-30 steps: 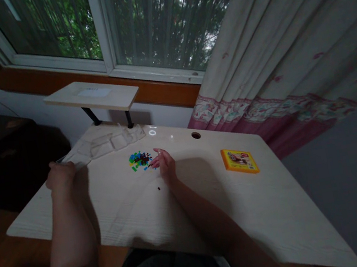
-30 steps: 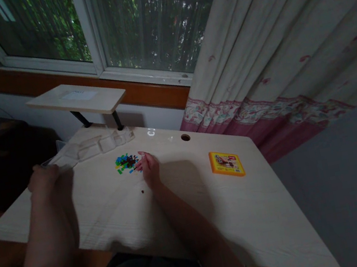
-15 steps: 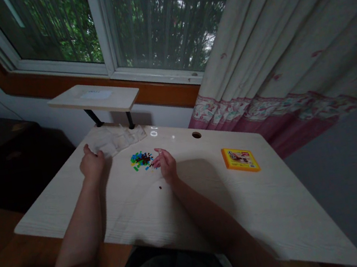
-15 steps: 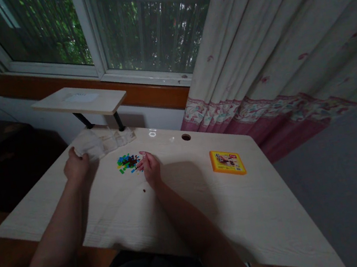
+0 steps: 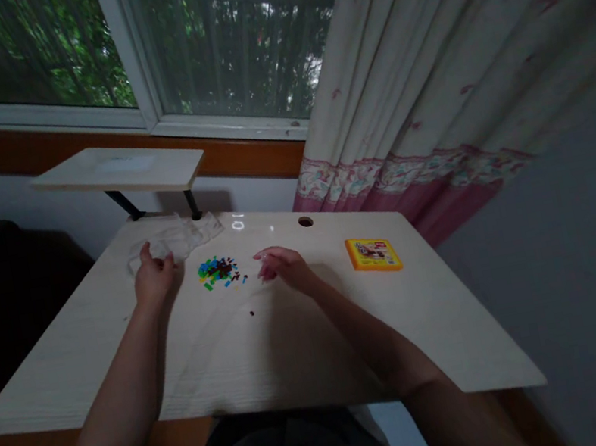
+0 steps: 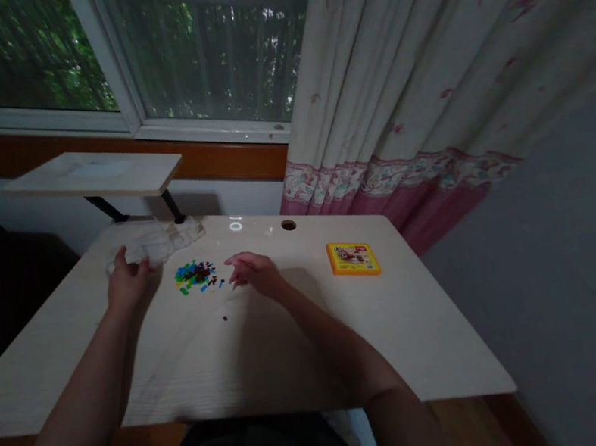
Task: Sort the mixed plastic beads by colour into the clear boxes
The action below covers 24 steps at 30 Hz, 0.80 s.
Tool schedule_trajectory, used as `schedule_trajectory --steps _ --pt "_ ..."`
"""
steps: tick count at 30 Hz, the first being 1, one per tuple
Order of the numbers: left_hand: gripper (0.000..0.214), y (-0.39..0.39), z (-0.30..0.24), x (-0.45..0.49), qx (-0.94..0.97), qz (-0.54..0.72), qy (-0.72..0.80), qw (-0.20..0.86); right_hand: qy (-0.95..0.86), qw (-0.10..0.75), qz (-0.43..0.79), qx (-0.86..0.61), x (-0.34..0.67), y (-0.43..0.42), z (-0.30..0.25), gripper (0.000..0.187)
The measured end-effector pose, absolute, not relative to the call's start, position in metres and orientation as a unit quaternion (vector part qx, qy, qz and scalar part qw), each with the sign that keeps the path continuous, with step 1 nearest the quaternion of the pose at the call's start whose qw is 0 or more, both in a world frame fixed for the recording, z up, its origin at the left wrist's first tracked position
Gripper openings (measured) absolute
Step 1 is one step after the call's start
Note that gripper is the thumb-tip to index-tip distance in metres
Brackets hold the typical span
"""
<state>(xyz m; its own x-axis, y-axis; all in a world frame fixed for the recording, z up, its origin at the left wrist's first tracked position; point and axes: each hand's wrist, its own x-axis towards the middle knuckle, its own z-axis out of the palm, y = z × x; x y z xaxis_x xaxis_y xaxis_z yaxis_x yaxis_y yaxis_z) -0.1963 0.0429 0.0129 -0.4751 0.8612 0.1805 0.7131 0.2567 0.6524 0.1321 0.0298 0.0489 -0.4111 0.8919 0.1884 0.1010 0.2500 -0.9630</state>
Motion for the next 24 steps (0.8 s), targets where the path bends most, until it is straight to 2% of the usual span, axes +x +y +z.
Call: schedule_trajectory --steps 4,6,8,10,11,13,16,19,24 --pt "0.073 0.044 0.008 -0.195 0.524 0.332 0.782 0.060 -0.797 0.296 0.321 -0.416 0.191 0.014 0.047 0.031" --pt "0.070 0.043 0.009 -0.194 0.528 0.329 0.782 0.041 -0.802 0.294 0.238 -0.463 0.226 0.015 0.046 0.030" --pt "0.066 0.040 0.011 -0.192 0.529 0.331 0.781 0.018 -0.793 0.306 0.127 -0.511 0.266 0.021 0.045 0.031" --pt "0.060 0.036 0.016 -0.188 0.533 0.345 0.772 0.000 -0.793 0.256 0.036 -0.552 0.308 0.029 0.045 0.035" --pt "0.057 0.034 0.018 -0.186 0.539 0.356 0.763 -0.005 -0.792 0.214 0.007 -0.571 0.329 0.034 0.045 0.046" --pt "0.053 0.030 0.023 -0.179 0.561 0.378 0.736 -0.005 -0.779 0.125 -0.014 -0.615 0.367 0.043 0.044 0.084" --pt "0.050 0.024 0.025 -0.165 0.609 0.397 0.686 0.007 -0.761 0.001 0.031 -0.648 0.410 0.058 0.039 0.112" --pt "0.047 0.020 0.021 -0.151 0.660 0.374 0.650 0.035 -0.768 -0.058 0.077 -0.633 0.434 0.073 0.034 0.119" --pt "0.045 0.018 0.014 -0.136 0.737 0.340 0.580 0.069 -0.785 -0.040 0.072 -0.614 0.430 0.086 0.034 0.113"
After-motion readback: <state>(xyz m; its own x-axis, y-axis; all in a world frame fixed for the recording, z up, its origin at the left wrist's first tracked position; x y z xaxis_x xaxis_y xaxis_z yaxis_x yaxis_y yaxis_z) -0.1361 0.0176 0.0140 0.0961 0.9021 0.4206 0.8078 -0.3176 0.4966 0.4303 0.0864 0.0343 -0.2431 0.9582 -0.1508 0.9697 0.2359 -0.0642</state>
